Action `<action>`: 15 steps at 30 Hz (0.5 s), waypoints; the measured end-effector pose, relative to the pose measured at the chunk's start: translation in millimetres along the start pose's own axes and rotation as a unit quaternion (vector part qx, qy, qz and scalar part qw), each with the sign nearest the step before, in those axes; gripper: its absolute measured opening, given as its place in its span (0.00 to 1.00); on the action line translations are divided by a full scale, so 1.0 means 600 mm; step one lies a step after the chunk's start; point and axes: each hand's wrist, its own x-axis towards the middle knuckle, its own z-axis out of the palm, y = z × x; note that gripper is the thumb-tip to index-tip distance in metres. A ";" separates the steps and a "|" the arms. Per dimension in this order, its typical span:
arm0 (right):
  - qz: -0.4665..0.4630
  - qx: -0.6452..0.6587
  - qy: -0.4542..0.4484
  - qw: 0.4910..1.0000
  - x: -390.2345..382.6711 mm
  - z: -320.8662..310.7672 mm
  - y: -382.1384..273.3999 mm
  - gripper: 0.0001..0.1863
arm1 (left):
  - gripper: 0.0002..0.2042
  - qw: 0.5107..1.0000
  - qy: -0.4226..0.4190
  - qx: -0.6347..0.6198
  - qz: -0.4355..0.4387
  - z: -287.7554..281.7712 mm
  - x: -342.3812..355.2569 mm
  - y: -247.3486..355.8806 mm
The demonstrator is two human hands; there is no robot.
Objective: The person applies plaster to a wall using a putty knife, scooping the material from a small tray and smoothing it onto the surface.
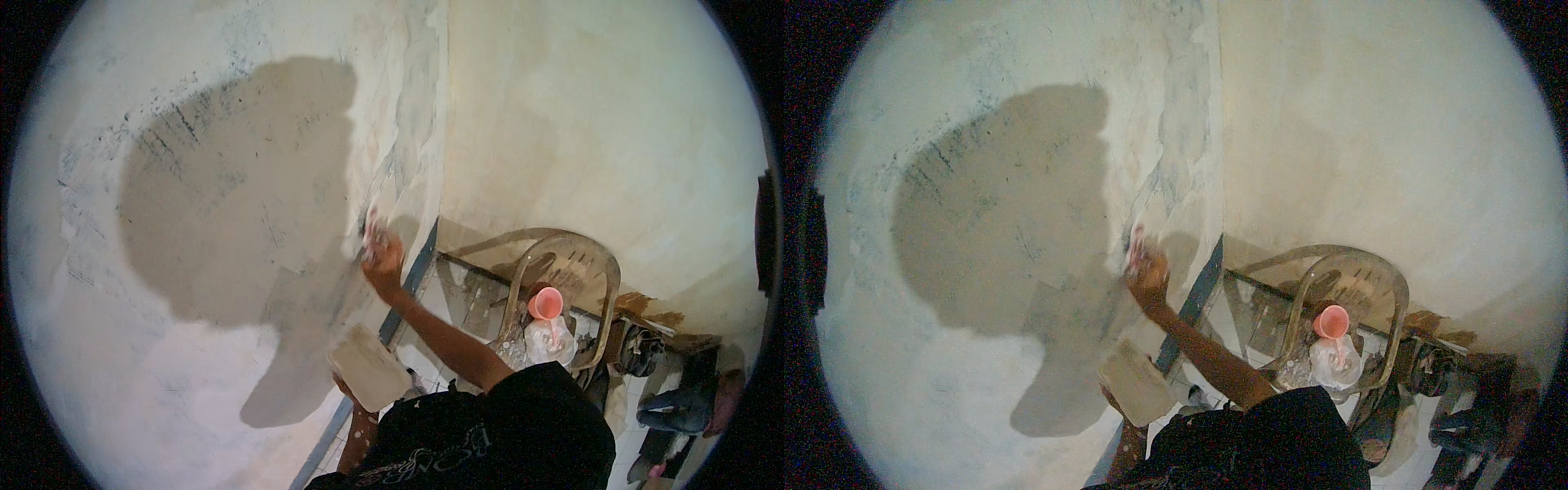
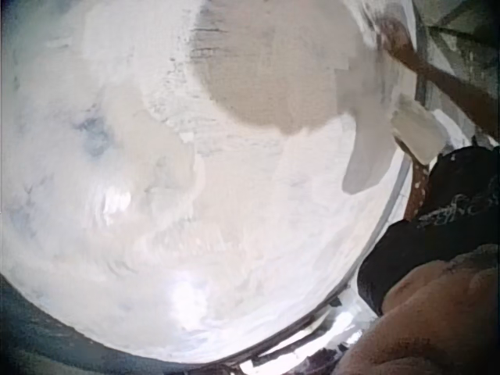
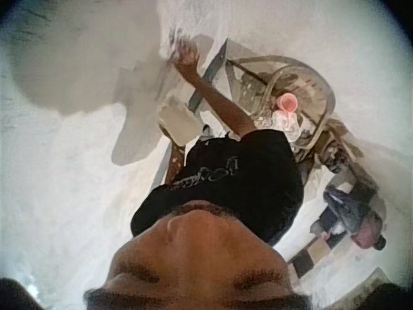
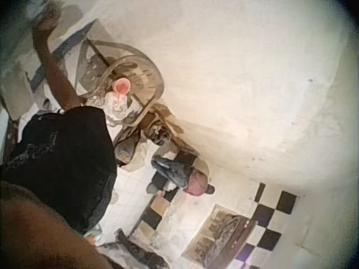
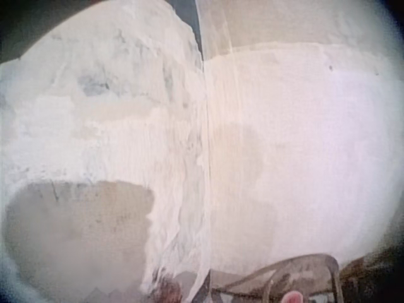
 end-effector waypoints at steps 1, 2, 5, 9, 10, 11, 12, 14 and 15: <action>0.041 -0.052 -0.123 0.990 -0.045 -0.018 -0.012 0.16 | 0.39 1.000 0.001 -0.003 -0.003 0.004 0.000 -0.003; -0.031 -0.007 -0.141 0.990 -0.086 -0.033 -0.009 0.15 | 0.39 1.000 -0.011 0.003 -0.010 0.008 0.001 -0.004; -0.005 0.040 -0.198 0.979 -0.162 -0.071 0.058 0.16 | 0.39 0.998 -0.051 0.035 -0.031 0.037 0.000 0.012; 0.182 -0.129 -0.264 0.938 -0.104 -0.104 0.134 0.19 | 0.41 0.998 -0.031 0.043 -0.031 -0.022 0.010 0.031; 0.052 -0.233 -0.109 0.965 -0.075 -0.093 0.181 0.19 | 0.42 0.998 -0.024 0.044 -0.041 -0.022 0.012 0.023; -0.084 -0.326 0.051 0.940 -0.046 -0.080 0.232 0.18 | 0.40 0.998 -0.012 0.053 -0.028 -0.004 0.013 0.015; 0.069 -0.088 0.028 0.993 0.015 -0.067 0.178 0.12 | 0.37 0.998 0.015 0.061 0.012 -0.009 0.004 0.028; 0.181 0.124 0.036 0.975 0.070 -0.048 0.112 0.08 | 0.37 0.998 0.010 0.054 0.022 -0.013 0.004 0.024; 0.149 0.098 0.063 0.982 0.058 -0.018 0.112 0.11 | 0.38 0.998 0.009 0.050 0.023 -0.016 0.005 0.017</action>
